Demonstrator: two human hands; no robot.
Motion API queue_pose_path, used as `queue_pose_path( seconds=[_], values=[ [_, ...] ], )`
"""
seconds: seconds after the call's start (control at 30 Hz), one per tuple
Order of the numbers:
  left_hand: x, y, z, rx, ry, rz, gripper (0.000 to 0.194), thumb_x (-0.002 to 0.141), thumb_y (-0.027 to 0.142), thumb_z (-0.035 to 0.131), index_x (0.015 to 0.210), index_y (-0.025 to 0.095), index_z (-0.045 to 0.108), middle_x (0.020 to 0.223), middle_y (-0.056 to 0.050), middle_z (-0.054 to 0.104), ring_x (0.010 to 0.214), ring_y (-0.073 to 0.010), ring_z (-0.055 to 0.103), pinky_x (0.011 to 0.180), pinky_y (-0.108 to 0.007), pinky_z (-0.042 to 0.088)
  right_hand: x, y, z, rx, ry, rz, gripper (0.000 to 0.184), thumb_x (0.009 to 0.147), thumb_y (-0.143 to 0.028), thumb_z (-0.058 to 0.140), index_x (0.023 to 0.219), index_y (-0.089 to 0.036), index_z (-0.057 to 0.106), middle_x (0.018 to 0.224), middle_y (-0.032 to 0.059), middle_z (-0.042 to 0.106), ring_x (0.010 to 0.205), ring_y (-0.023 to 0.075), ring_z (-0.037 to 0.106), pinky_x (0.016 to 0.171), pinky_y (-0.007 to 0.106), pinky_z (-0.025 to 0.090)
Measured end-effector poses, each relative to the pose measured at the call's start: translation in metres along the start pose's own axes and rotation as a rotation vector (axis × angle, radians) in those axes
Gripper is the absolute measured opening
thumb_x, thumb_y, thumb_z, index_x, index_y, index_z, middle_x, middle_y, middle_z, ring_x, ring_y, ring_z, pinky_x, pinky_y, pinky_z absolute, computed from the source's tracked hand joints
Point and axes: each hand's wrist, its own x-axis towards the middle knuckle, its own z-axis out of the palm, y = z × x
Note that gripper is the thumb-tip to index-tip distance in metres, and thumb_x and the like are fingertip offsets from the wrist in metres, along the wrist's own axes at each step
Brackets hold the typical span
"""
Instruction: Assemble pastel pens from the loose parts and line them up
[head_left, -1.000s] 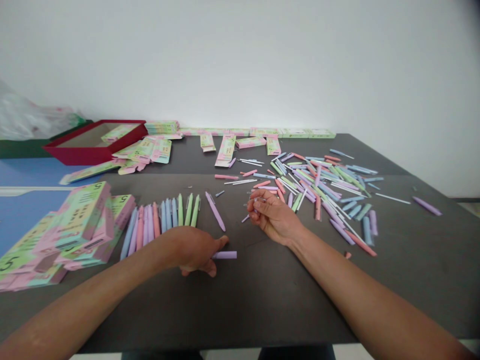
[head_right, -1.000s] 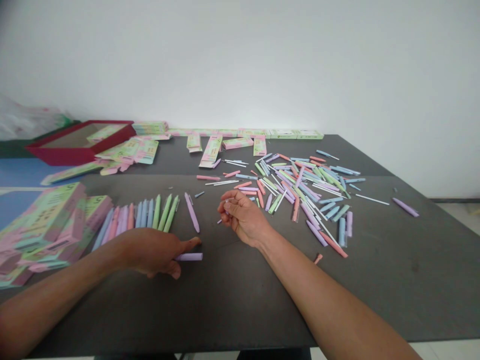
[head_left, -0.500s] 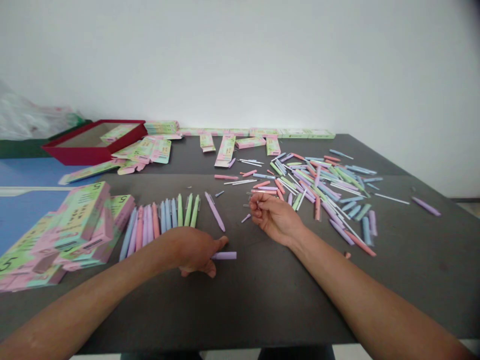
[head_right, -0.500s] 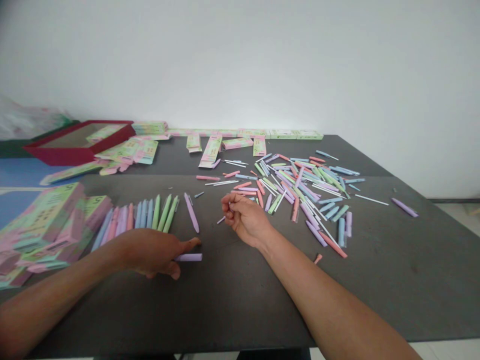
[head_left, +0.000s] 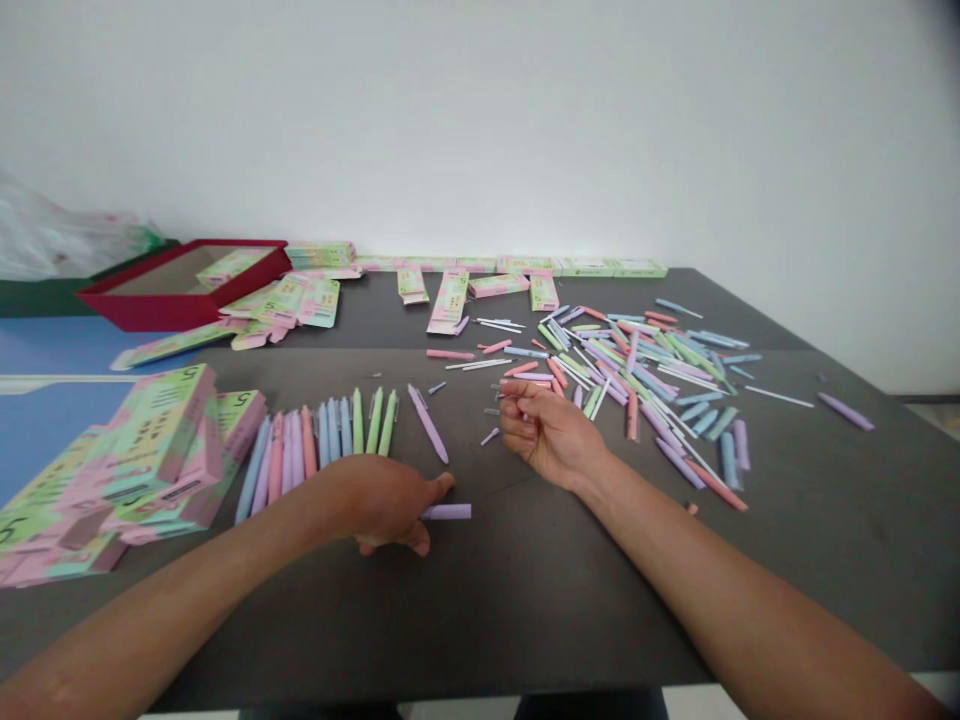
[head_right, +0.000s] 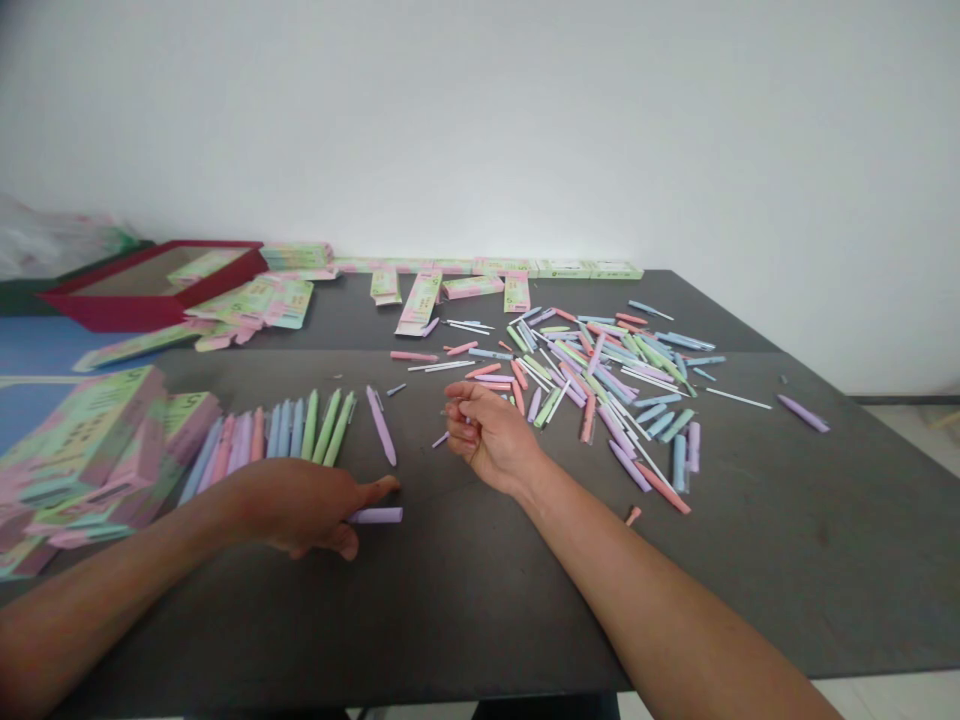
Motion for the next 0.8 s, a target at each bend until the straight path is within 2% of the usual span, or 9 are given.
queue_pose_path(
  seconds=[0.27,0.47,0.63,0.73,0.8],
  values=[
    [0.0014,-0.0024,0.0006,0.01,-0.01,0.001,0.074,0.081,0.032,0.056,0.145,0.014,0.023,0.064,-0.009,0.072,0.065,-0.0242,0.066,0.049,-0.027,0.039,-0.0013,0.003,-0.0007,-0.016,0.003,0.005,0.022,0.066,-0.006,0.055,0.084,-0.018,0.054,0.072,-0.0011,0.057,0.047,0.0051,0.033,0.042,0.016,0.025],
    [0.0021,-0.0029,0.0029,-0.009,0.014,-0.002,0.074,0.08,0.032,0.056,0.144,0.015,0.025,0.056,-0.005,0.068,0.064,-0.0237,0.065,0.05,-0.026,0.04,-0.0008,0.0048,-0.0047,-0.031,0.001,-0.007,0.021,0.068,-0.008,0.059,0.085,-0.019,0.054,0.08,0.0006,0.062,0.056,0.0077,0.047,0.052,0.02,0.037],
    [0.0023,-0.0026,0.0032,-0.003,0.02,-0.01,0.074,0.079,0.033,0.057,0.144,0.015,0.026,0.055,-0.005,0.067,0.063,-0.0247,0.065,0.051,-0.027,0.04,0.001,0.006,-0.0069,-0.037,0.022,-0.016,0.009,0.077,-0.023,0.061,0.083,-0.019,0.056,0.077,0.0007,0.062,0.06,0.0097,0.052,0.057,0.023,0.042],
    [0.0028,-0.0029,0.0028,0.005,0.002,-0.012,0.075,0.08,0.034,0.057,0.145,0.016,0.024,0.06,-0.007,0.07,0.064,-0.0243,0.065,0.053,-0.028,0.042,0.0025,0.0068,-0.008,-0.029,0.044,-0.002,0.022,0.083,-0.038,0.055,0.08,-0.017,0.058,0.075,0.002,0.061,0.061,0.0105,0.053,0.057,0.023,0.042],
    [0.0032,-0.0033,0.0029,0.003,0.0,-0.013,0.075,0.08,0.034,0.057,0.145,0.017,0.023,0.062,-0.008,0.071,0.063,-0.0236,0.064,0.054,-0.028,0.042,0.0032,0.0068,-0.0091,-0.027,0.045,0.003,0.025,0.084,-0.039,0.052,0.08,-0.016,0.059,0.075,0.0027,0.061,0.062,0.0111,0.054,0.058,0.024,0.043]
  ],
)
